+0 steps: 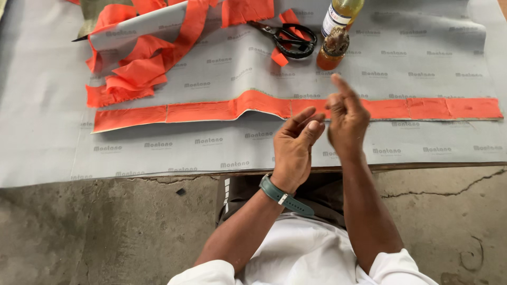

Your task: The person cuts orange fabric strips with scissors on a workbench, then applies glue from a jar onto a gray backing sheet and presses the orange strips onto the glued areas, smoothing and aligning them by hand. They reposition the backing sheet and continue cutting and attaching strips along its length.

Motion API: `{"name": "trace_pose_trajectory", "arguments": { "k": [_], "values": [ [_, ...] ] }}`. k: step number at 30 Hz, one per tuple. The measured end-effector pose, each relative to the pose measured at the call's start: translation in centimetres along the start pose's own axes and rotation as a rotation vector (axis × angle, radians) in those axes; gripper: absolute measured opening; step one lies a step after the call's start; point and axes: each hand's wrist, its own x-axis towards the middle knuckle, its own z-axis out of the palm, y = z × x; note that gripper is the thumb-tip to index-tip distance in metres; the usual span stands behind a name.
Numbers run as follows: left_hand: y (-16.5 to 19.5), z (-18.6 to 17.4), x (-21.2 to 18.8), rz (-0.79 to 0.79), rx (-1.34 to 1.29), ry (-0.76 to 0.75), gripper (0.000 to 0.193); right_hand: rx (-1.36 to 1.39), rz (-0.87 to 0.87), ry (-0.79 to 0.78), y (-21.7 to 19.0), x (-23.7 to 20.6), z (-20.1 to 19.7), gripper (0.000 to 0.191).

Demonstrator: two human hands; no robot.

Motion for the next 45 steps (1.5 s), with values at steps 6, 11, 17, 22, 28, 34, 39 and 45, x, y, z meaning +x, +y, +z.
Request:
{"name": "trace_pose_trajectory", "arguments": {
  "k": [6,11,17,22,28,34,39,45],
  "values": [
    [0.4,-2.4,1.8,-0.012,0.035,0.043,0.031,-0.150,0.110,0.130,2.3,1.5,-3.1,0.043],
    [0.3,-2.8,3.0,-0.031,-0.003,0.060,0.030,0.297,-0.005,-0.094,0.1,-0.5,-2.6,0.083],
    [0.7,-1.6,2.5,-0.011,0.093,0.001,0.027,0.144,0.023,-0.088,-0.6,-0.8,1.1,0.052],
    [1.4,-1.6,0.6,0.112,0.489,-0.058,0.030,0.341,0.202,0.006,1.4,0.3,1.6,0.045],
    [1.7,-2.2,1.4,0.241,0.506,-0.030,0.030,0.488,0.378,0.083,1.8,-0.6,1.6,0.043],
    [1.6,-2.4,0.4,0.304,0.655,-0.020,0.041,0.809,0.351,-0.087,-1.2,-0.3,0.6,0.071],
    [2.2,-2.1,3.7,0.530,0.987,-0.053,0.060,0.809,0.282,-0.301,-5.6,-4.7,2.2,0.078],
    [1.7,-1.9,5.0,0.291,0.426,0.031,0.072,0.537,0.188,-0.461,-8.5,-6.7,2.7,0.107]
  ]
}}
